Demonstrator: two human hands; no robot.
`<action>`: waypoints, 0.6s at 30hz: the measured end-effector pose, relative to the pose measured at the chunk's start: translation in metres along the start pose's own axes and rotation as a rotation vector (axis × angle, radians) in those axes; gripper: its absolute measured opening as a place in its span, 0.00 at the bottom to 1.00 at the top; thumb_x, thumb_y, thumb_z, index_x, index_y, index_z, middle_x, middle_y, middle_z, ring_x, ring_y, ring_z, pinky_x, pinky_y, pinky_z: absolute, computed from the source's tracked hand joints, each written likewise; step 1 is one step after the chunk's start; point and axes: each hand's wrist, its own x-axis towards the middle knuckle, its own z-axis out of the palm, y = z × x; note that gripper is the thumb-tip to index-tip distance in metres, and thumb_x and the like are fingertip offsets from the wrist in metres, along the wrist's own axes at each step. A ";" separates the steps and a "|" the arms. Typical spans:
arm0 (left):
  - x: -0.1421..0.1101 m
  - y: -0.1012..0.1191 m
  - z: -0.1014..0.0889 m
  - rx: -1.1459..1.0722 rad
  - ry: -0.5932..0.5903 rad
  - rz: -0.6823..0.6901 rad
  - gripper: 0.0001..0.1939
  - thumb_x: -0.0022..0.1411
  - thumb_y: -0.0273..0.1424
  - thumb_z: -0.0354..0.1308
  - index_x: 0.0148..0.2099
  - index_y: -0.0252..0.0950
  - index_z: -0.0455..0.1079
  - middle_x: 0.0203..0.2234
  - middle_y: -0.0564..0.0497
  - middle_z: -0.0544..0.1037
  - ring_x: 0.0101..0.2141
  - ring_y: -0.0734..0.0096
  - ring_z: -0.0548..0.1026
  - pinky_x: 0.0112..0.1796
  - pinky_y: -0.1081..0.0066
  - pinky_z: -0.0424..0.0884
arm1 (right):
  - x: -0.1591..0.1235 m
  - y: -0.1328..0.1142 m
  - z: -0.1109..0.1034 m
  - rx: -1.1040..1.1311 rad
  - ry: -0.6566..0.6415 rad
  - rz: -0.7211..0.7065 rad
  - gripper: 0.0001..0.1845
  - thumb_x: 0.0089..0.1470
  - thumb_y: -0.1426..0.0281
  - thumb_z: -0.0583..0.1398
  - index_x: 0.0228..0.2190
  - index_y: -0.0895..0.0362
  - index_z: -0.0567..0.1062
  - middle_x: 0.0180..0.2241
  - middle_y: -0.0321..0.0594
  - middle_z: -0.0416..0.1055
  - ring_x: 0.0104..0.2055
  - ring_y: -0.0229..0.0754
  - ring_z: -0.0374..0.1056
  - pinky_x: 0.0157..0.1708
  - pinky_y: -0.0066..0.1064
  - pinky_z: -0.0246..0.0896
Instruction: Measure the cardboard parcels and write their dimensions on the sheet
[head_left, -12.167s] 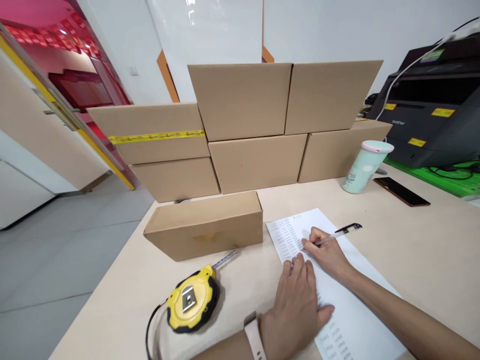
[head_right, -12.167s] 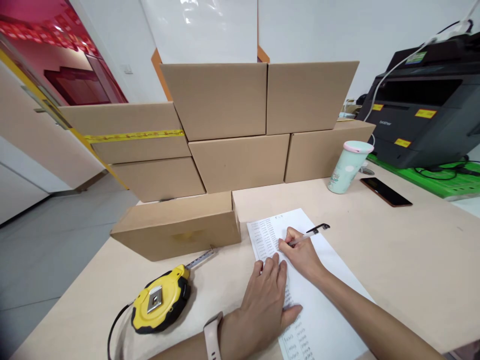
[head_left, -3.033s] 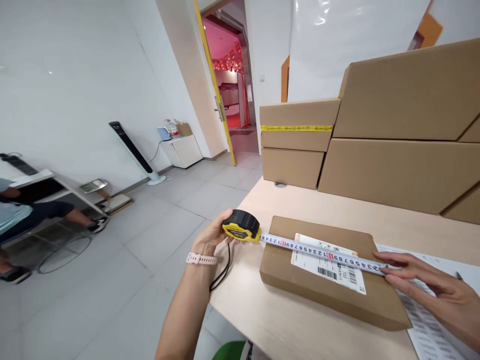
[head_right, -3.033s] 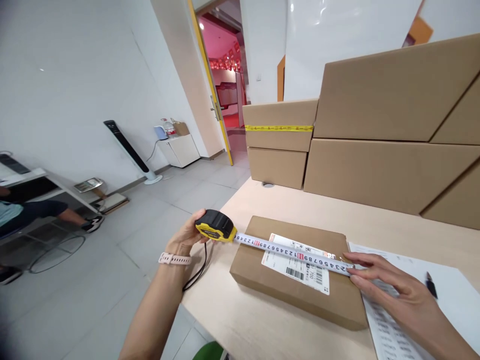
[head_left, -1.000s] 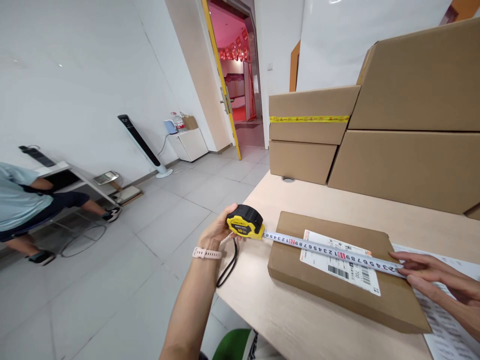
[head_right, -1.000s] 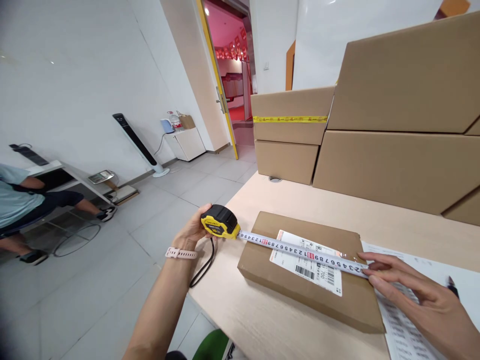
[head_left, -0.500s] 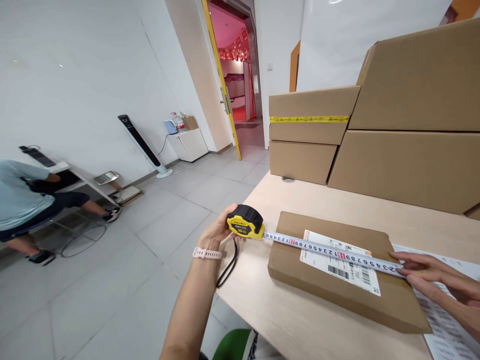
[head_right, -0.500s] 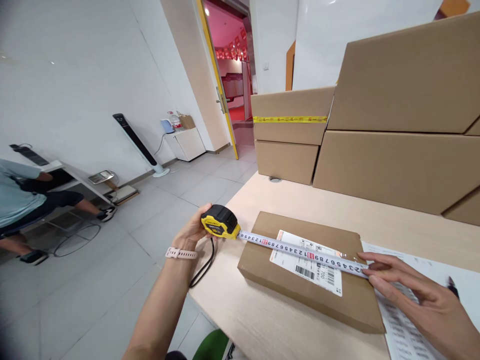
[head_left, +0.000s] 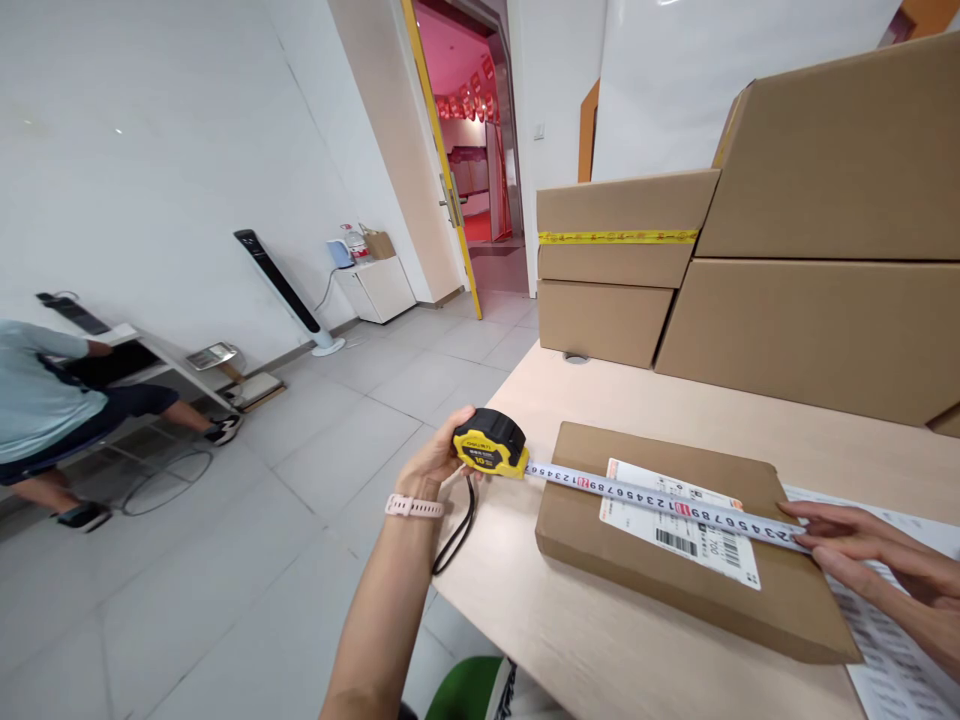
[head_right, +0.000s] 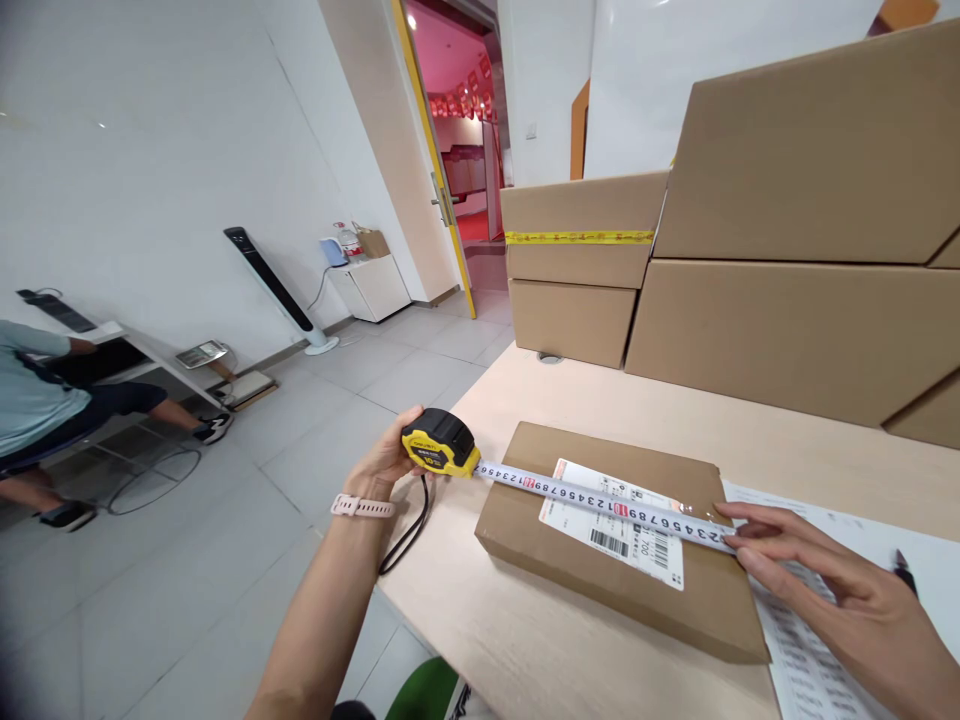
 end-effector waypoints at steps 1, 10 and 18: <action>0.000 0.000 0.000 -0.002 0.000 -0.002 0.30 0.61 0.55 0.47 0.24 0.34 0.68 0.13 0.57 0.70 0.13 0.80 0.66 0.19 0.74 0.67 | 0.000 0.001 0.000 0.001 -0.007 0.004 0.13 0.39 0.52 0.65 0.22 0.47 0.80 0.45 0.41 0.77 0.49 0.58 0.71 0.52 0.41 0.61; 0.001 -0.001 0.000 -0.026 0.013 0.022 0.28 0.61 0.55 0.49 0.28 0.33 0.69 0.14 0.57 0.72 0.14 0.79 0.67 0.19 0.74 0.67 | 0.001 -0.007 0.000 -0.010 -0.024 -0.041 0.12 0.39 0.53 0.65 0.25 0.46 0.81 0.45 0.39 0.77 0.49 0.56 0.72 0.49 0.42 0.66; -0.027 0.008 0.048 -0.077 0.062 0.149 0.25 0.52 0.52 0.58 0.29 0.32 0.72 0.12 0.51 0.72 0.11 0.74 0.66 0.13 0.75 0.63 | -0.004 -0.044 -0.015 -0.062 0.235 0.003 0.16 0.40 0.50 0.63 0.29 0.45 0.80 0.40 0.36 0.79 0.43 0.54 0.74 0.50 0.44 0.67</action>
